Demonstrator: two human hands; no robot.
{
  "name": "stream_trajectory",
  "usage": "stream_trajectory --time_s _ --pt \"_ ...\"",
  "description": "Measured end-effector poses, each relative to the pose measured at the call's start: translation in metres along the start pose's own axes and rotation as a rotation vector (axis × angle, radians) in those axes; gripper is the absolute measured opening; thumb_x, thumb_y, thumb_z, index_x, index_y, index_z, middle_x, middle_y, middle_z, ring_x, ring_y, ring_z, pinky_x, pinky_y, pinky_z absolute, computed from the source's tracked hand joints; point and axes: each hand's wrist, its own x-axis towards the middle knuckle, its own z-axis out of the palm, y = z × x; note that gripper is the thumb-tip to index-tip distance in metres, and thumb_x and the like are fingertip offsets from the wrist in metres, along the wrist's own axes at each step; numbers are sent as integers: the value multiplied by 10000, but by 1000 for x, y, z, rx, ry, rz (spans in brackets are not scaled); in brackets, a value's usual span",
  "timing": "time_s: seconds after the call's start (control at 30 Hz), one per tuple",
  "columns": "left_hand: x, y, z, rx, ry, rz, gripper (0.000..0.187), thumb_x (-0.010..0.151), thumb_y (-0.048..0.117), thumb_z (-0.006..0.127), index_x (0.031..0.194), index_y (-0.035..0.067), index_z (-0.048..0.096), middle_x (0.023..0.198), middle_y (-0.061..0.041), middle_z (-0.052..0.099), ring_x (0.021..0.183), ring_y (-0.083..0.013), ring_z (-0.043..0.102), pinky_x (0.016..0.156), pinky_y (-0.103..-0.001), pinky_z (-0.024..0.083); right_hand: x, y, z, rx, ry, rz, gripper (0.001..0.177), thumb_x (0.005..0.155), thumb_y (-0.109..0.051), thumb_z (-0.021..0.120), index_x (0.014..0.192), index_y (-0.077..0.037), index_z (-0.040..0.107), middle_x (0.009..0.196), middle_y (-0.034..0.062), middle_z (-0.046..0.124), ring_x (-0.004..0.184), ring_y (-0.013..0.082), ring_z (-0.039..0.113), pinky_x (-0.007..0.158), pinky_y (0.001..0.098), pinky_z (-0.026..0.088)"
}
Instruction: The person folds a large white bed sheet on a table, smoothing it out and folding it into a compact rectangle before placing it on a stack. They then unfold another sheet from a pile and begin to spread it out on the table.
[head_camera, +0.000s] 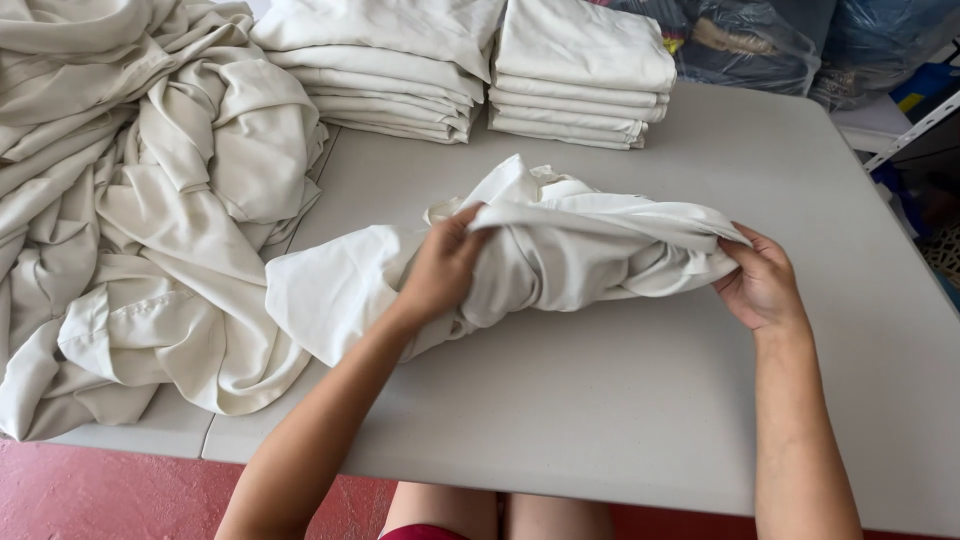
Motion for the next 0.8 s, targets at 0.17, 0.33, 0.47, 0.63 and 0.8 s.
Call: stream_trajectory --time_s 0.17,0.33,0.47,0.63,0.8 --pt "10 -11 -28 -332 183 -88 166 1082 178 584 1018 108 720 880 50 680 805 -73 606 724 -226 466 -14 -18 -8 -143 108 -40 253 962 -40 672 1205 -78 731 1122 68 754 1004 171 716 896 261 575" --pt "10 7 -43 -822 261 -481 486 978 7 587 1439 128 684 851 -2 688 703 -107 652 656 -252 548 -12 -25 -34 -369 103 139 266 968 -214 736 1210 -103 733 1025 -45 707 917 95 666 810 209 518" --pt "21 -21 -39 -627 454 -749 506 920 89 640 1411 178 723 1117 -60 756 908 -195 712 789 -316 591 -17 -25 30 -247 225 139 300 942 -239 752 1203 -91 744 1072 15 749 913 101 687 801 205 536" --pt "-3 22 -1 552 507 439 261 1085 115 581 1326 19 568 1275 -185 574 1226 -362 574 1069 -474 461 -16 -28 41 -418 307 33 263 1052 -245 646 1260 -88 685 1265 30 717 1137 114 669 958 232 544" --pt "-41 28 64 876 95 585 712 890 569 667 1345 25 595 1318 -176 640 1158 -383 610 918 -502 463 -29 -48 49 -442 28 -40 486 930 -404 618 1282 -69 618 1372 102 670 1243 179 644 1021 294 534"
